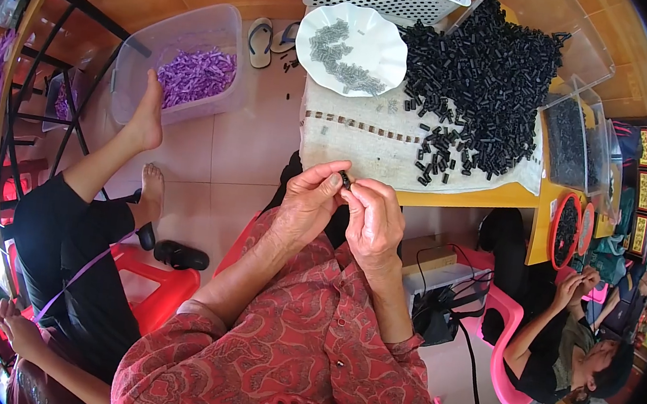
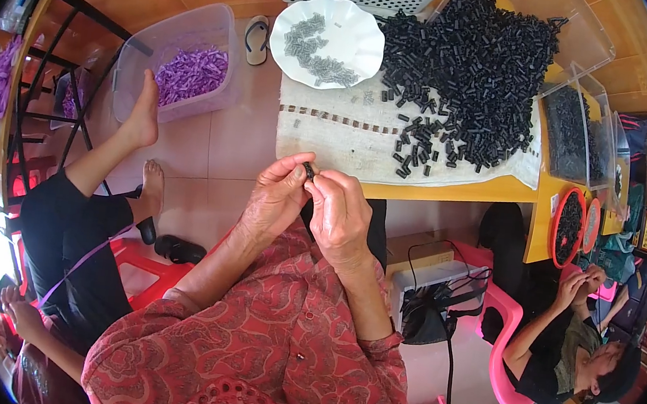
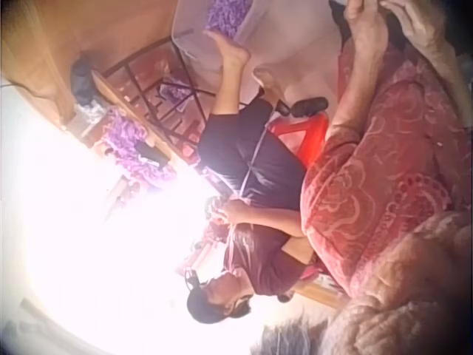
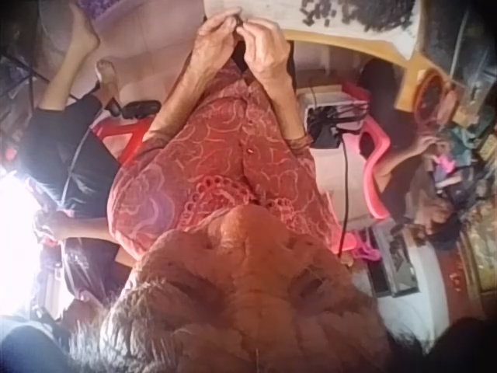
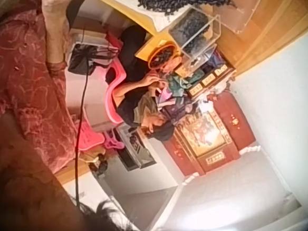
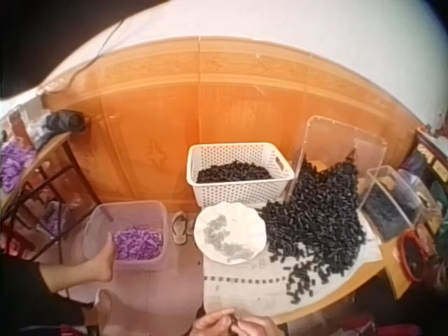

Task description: Manually assembling small metal rings into black plastic sleeves at a workbench.

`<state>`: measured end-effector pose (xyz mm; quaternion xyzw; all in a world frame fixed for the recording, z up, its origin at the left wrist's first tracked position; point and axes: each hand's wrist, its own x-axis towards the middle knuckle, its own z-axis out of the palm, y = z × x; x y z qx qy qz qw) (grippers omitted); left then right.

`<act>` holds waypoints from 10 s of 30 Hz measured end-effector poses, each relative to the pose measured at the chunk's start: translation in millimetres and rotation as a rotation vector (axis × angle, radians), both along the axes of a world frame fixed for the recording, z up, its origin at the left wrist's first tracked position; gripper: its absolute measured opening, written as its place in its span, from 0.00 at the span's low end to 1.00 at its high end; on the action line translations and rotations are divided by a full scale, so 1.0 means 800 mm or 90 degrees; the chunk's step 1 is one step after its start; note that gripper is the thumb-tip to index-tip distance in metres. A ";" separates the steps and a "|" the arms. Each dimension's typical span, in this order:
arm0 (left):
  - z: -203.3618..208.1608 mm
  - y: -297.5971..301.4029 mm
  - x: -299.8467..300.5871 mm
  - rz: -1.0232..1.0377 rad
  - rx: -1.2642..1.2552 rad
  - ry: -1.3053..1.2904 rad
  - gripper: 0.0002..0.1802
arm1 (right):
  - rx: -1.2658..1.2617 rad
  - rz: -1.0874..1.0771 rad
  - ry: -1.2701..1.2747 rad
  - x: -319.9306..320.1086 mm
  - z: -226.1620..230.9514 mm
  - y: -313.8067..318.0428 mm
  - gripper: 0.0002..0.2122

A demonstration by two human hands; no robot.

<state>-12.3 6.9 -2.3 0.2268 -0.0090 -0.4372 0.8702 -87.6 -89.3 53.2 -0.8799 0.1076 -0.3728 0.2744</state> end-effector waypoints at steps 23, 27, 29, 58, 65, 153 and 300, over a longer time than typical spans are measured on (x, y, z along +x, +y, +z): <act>-0.004 0.001 0.002 0.002 0.022 0.001 0.13 | 0.025 0.004 -0.024 0.002 -0.010 0.000 0.09; -0.006 0.001 0.002 0.004 0.016 -0.019 0.12 | 0.172 0.009 -0.009 0.001 -0.004 0.000 0.09; -0.006 0.000 0.000 0.007 0.019 -0.019 0.12 | 0.227 0.017 -0.002 0.000 -0.003 -0.001 0.09; -0.001 -0.001 -0.001 0.004 0.028 -0.042 0.12 | 0.029 0.004 0.026 -0.002 0.002 -0.005 0.11; 0.009 0.000 0.005 -0.042 -0.030 -0.018 0.14 | 0.150 0.017 0.003 -0.001 0.002 -0.006 0.14; 0.033 -0.040 0.058 -0.106 0.304 -0.301 0.14 | 0.289 -0.004 0.003 -0.015 0.001 -0.034 0.14; 0.052 -0.038 0.033 -0.257 0.403 -0.541 0.07 | 0.641 0.040 0.020 -0.026 -0.024 -0.049 0.05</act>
